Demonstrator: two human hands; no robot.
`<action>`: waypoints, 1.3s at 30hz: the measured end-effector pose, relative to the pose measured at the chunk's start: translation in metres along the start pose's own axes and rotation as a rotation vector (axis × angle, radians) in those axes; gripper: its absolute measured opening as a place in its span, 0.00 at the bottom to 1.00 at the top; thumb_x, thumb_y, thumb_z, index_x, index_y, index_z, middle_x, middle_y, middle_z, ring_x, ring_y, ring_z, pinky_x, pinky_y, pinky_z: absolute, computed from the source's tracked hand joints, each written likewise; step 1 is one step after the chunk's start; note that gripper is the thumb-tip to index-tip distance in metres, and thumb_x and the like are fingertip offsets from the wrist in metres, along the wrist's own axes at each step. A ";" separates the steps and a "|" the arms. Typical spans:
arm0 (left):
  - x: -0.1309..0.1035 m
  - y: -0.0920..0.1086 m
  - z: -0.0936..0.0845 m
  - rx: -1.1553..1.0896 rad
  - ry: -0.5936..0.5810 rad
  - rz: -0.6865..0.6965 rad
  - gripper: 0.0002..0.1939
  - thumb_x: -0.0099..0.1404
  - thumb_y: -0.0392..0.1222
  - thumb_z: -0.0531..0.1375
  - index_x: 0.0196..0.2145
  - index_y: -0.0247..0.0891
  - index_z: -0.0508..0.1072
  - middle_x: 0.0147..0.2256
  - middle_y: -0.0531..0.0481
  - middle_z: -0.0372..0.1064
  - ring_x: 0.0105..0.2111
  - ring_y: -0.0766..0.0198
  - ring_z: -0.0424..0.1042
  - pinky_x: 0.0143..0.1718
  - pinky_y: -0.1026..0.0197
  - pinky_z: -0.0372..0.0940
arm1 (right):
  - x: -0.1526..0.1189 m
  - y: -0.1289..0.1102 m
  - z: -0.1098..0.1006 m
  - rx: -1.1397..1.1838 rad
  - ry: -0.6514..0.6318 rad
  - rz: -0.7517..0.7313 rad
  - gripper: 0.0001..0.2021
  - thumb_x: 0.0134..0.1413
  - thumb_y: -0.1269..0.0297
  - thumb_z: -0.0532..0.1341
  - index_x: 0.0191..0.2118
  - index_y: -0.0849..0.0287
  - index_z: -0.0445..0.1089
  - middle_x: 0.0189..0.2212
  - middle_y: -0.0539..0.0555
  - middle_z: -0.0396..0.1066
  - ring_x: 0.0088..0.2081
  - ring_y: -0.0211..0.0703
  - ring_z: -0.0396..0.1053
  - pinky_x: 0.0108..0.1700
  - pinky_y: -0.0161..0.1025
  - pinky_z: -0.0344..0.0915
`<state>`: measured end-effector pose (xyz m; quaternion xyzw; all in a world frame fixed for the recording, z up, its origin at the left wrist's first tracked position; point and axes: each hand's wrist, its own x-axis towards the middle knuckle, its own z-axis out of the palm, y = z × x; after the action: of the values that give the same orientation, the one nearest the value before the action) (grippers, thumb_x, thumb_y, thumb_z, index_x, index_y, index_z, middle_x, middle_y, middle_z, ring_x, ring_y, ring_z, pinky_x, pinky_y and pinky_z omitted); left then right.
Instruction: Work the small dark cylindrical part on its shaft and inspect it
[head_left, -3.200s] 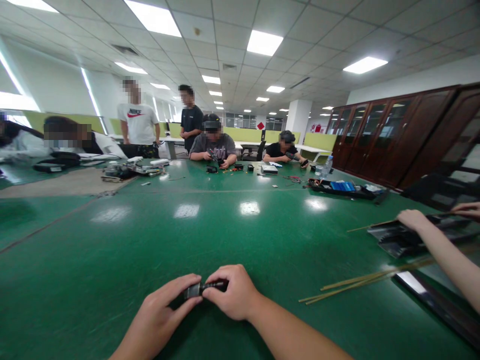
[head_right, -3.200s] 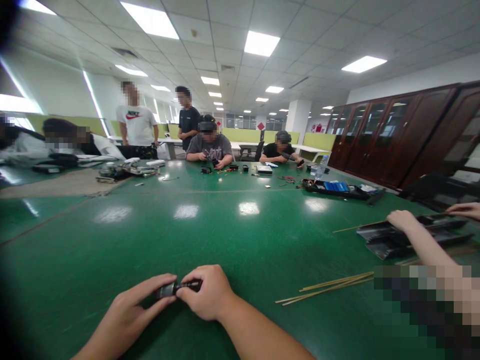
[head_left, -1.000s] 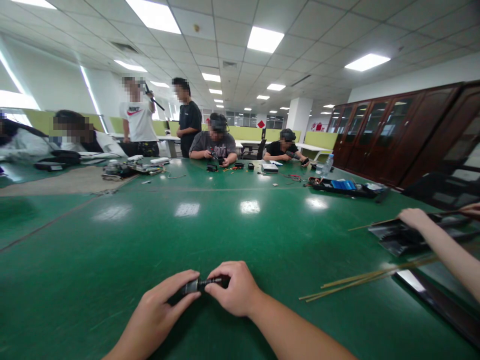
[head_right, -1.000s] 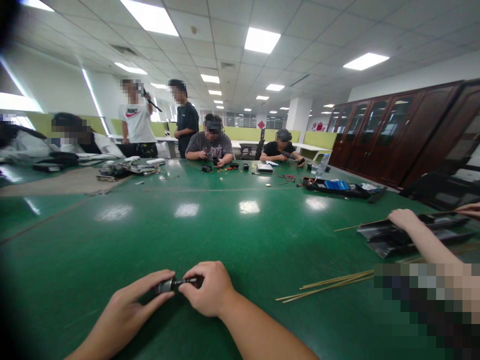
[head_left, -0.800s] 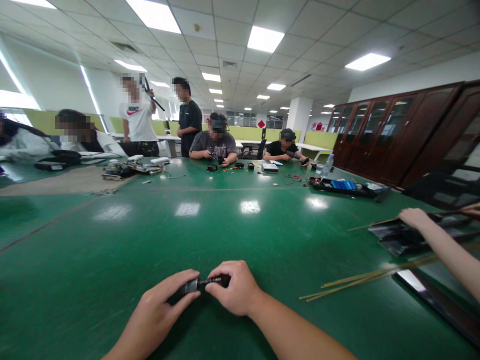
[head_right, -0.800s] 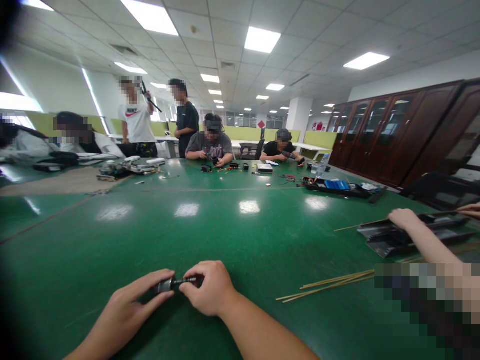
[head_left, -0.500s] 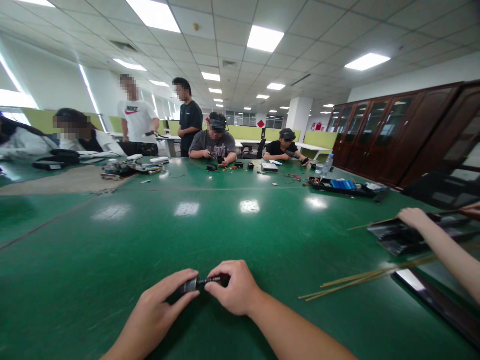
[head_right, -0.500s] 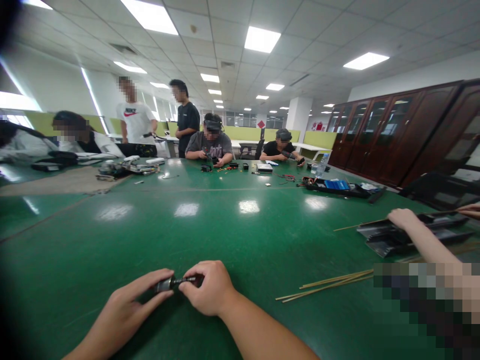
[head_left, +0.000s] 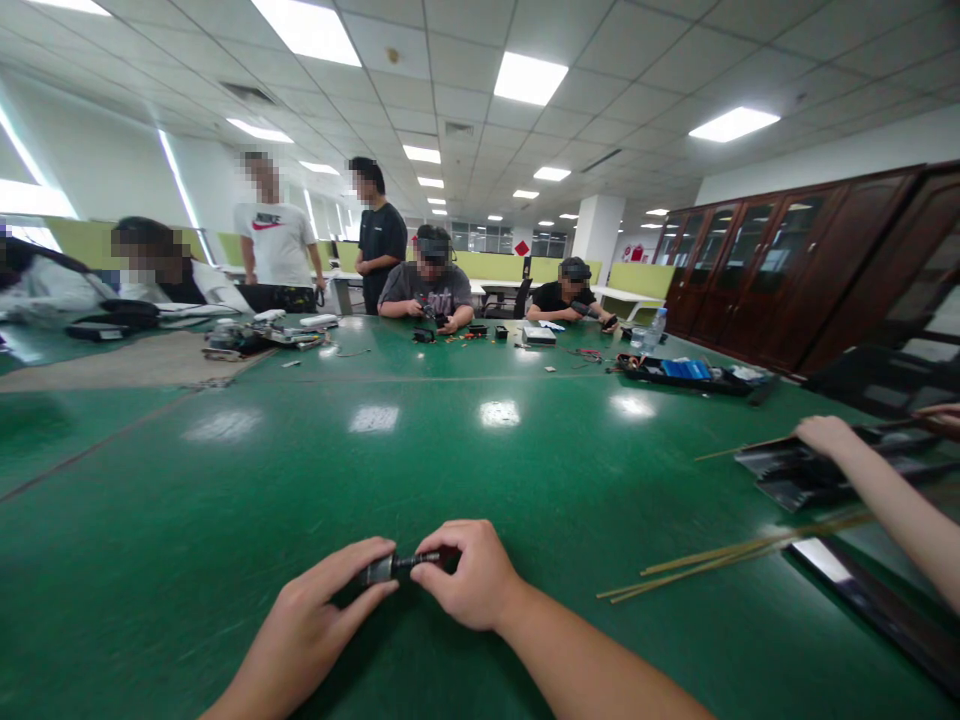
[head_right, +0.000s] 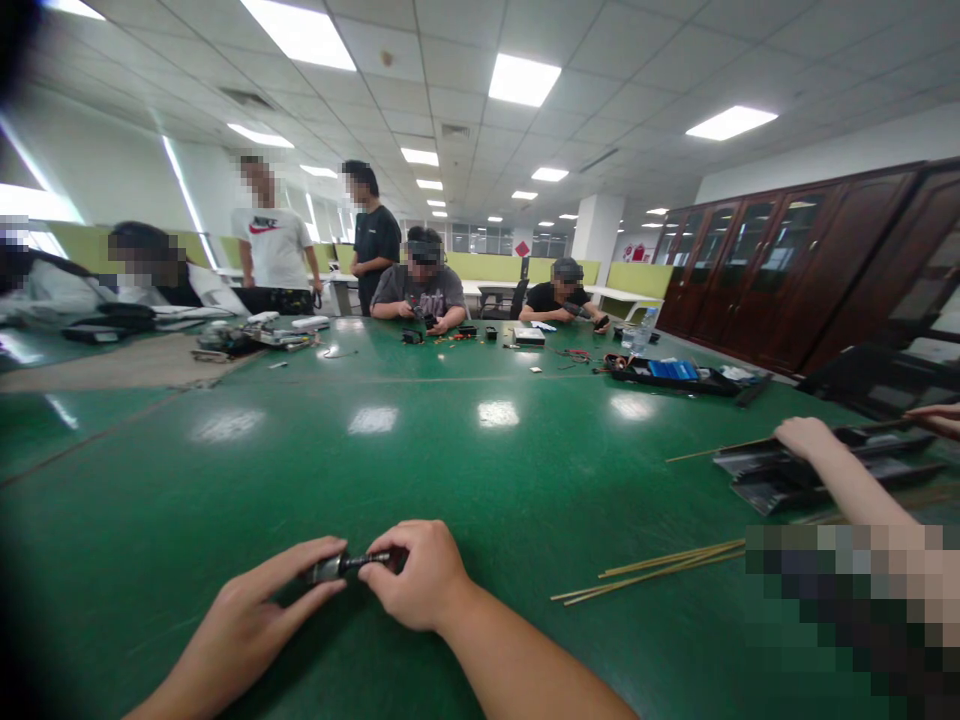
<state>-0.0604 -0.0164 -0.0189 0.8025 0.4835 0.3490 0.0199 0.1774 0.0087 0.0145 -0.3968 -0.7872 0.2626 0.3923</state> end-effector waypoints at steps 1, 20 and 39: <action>0.000 0.000 0.000 -0.001 0.000 -0.003 0.21 0.63 0.51 0.64 0.54 0.48 0.70 0.50 0.51 0.73 0.50 0.56 0.73 0.53 0.55 0.70 | 0.000 0.000 0.000 0.004 0.001 -0.001 0.07 0.50 0.63 0.66 0.36 0.55 0.78 0.30 0.50 0.76 0.31 0.40 0.71 0.36 0.34 0.64; 0.000 -0.001 -0.001 -0.007 -0.004 -0.035 0.22 0.63 0.51 0.64 0.54 0.49 0.69 0.50 0.53 0.72 0.50 0.58 0.73 0.54 0.56 0.69 | 0.001 0.002 0.002 0.024 0.030 -0.022 0.05 0.50 0.64 0.65 0.35 0.55 0.77 0.27 0.49 0.74 0.29 0.38 0.69 0.34 0.34 0.62; -0.001 -0.005 -0.002 -0.014 -0.001 -0.028 0.22 0.63 0.52 0.64 0.54 0.49 0.69 0.51 0.52 0.72 0.50 0.57 0.73 0.54 0.55 0.68 | 0.000 0.002 0.000 0.027 0.047 -0.021 0.05 0.49 0.65 0.66 0.34 0.55 0.77 0.27 0.48 0.74 0.29 0.38 0.69 0.34 0.34 0.62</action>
<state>-0.0652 -0.0152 -0.0201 0.7957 0.4920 0.3519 0.0305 0.1779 0.0098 0.0132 -0.3891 -0.7783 0.2597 0.4187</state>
